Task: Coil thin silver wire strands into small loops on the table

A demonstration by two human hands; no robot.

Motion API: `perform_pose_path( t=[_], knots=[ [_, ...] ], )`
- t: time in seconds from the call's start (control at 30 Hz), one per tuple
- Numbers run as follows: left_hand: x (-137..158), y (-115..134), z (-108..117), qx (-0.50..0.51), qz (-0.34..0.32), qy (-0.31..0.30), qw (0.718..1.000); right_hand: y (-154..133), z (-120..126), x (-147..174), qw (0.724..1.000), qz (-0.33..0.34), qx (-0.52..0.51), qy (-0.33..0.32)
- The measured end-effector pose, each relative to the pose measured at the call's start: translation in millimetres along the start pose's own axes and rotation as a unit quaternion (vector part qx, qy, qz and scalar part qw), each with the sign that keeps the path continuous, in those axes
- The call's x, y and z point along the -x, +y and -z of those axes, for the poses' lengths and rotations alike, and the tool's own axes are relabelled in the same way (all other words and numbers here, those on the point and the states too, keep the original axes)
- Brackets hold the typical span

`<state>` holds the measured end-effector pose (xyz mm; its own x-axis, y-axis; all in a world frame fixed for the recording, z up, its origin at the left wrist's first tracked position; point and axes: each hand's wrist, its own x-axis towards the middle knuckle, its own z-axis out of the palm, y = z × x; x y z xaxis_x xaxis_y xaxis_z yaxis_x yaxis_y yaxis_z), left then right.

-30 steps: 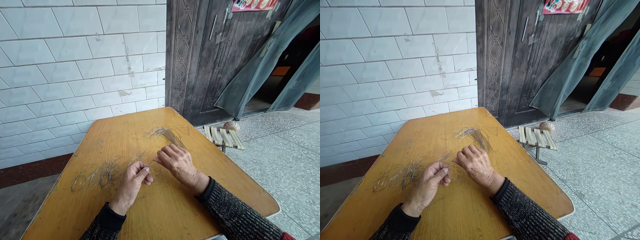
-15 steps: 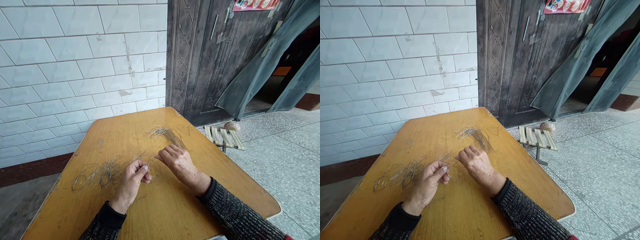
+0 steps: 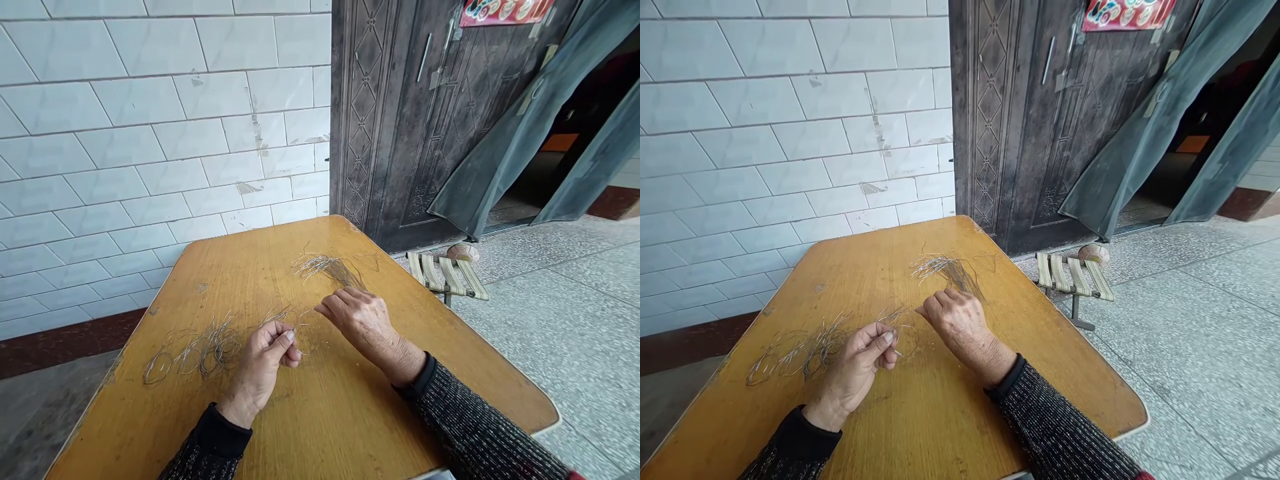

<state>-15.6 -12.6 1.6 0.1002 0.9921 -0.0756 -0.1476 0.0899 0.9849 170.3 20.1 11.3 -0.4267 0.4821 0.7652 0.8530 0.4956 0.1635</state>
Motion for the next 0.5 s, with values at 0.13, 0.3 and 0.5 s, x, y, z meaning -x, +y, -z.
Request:
perform_pose_path(
  t=[0.13, 0.3, 0.5],
  knots=[
    [-3, 2, 4, 0.058, 0.010, 0.003, 0.998, 11, -3, 1, 0.998, -0.064, 0.025, -0.004],
    [-7, 1, 8, 0.126, 0.033, 0.004, 0.991, 7, -4, 1, 0.974, -0.161, -0.129, -0.093],
    [-8, 0, 9, 0.139, 0.031, 0.009, 0.990, -11, -9, 0, 0.818, -0.259, -0.476, -0.192]
  ],
)
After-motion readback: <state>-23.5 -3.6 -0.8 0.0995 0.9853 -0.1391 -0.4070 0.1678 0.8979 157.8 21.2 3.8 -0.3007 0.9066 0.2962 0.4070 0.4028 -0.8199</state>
